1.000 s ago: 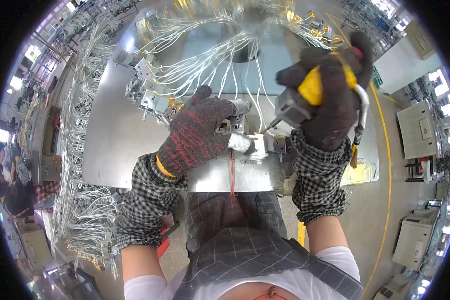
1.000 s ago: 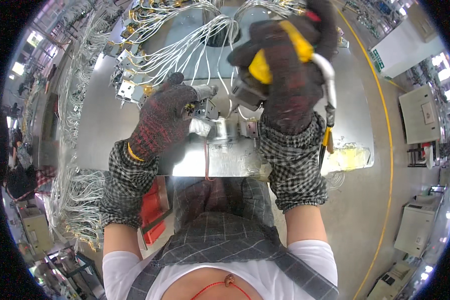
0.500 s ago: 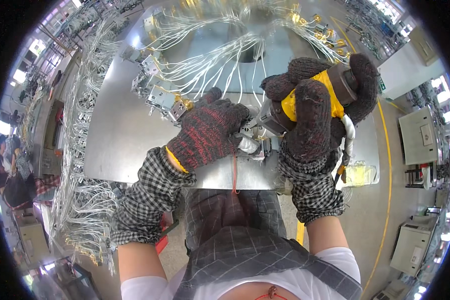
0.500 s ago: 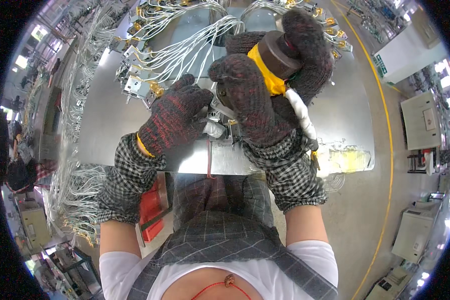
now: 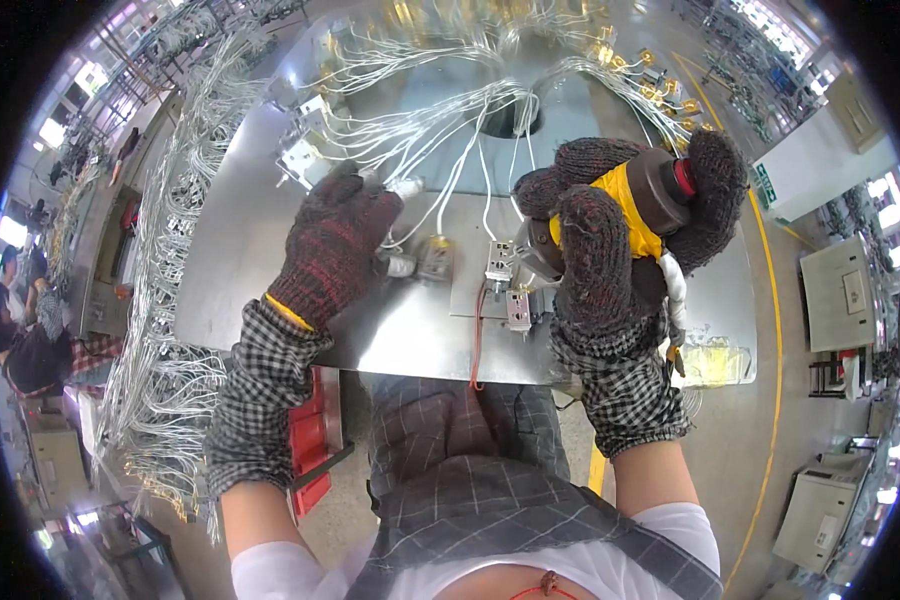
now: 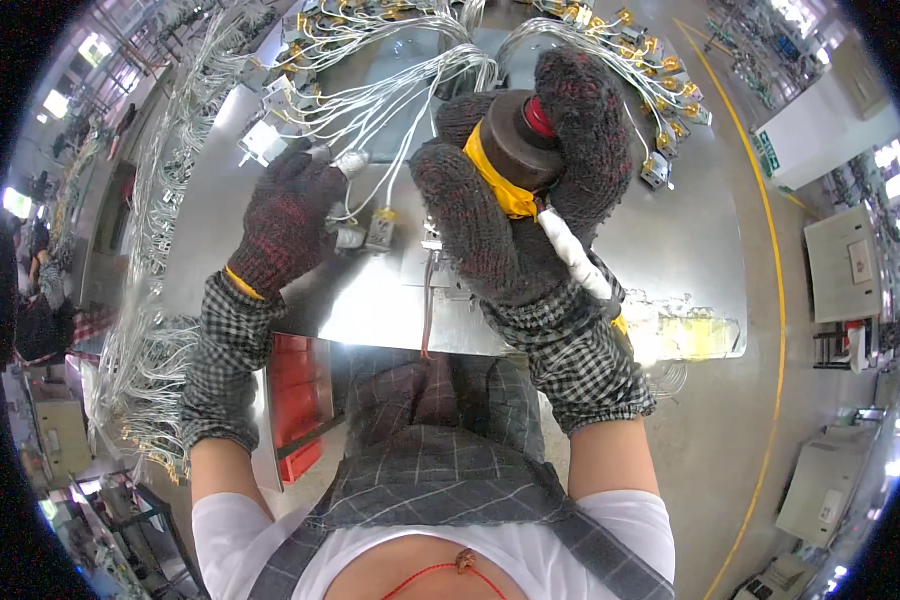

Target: Assemble electronic wiring components on a circular rotating jig using an electric screwdriver.

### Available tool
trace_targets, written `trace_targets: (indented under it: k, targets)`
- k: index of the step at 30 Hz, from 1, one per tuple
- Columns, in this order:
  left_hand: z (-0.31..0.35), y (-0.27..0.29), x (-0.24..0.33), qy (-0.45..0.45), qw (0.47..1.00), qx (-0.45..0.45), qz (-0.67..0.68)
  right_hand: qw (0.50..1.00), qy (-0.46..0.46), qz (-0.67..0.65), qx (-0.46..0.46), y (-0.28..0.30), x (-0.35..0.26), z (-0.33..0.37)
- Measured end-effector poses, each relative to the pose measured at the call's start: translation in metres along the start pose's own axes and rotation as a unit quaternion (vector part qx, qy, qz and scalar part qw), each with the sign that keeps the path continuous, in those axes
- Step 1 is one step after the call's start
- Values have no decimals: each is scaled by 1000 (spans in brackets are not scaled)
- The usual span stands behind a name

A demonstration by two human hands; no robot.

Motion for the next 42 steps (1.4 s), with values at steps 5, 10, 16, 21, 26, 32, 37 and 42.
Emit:
trace_targets:
  k: [5,10,16,21,26,32,37,42]
  targets:
    - [9,-2,15,-81,990,-113,23,999,-29,12,23,6,4,2]
    - [-6,24,9,-83,980,-116,135,999,-25,18,19,5,3,0]
    - [5,5,-12,272,817,-87,501,997,-4,68,26,12,6,4]
    - [11,12,24,143,971,-110,155,997,-41,-33,51,4,1,2]
    - [5,-6,61,48,989,-140,-4,994,-35,-83,60,-1,0,2]
    - [-3,-3,31,102,947,-151,263,995,-48,-54,66,3,2,3]
    - [-6,9,-31,160,659,41,733,995,-51,-58,68,3,0,2]
    - [3,18,-58,159,833,-67,526,994,-51,-62,77,4,1,3]
Point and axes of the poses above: each hand's wrist, its own z-axis away from the middle knuckle, its own y-axis out of the back of the hand, x = y × z, the point moved 6 cm from there along -z, towards the middle knuckle, and after that the axes turned 6 degrees about -x, right-handed, at the moved point
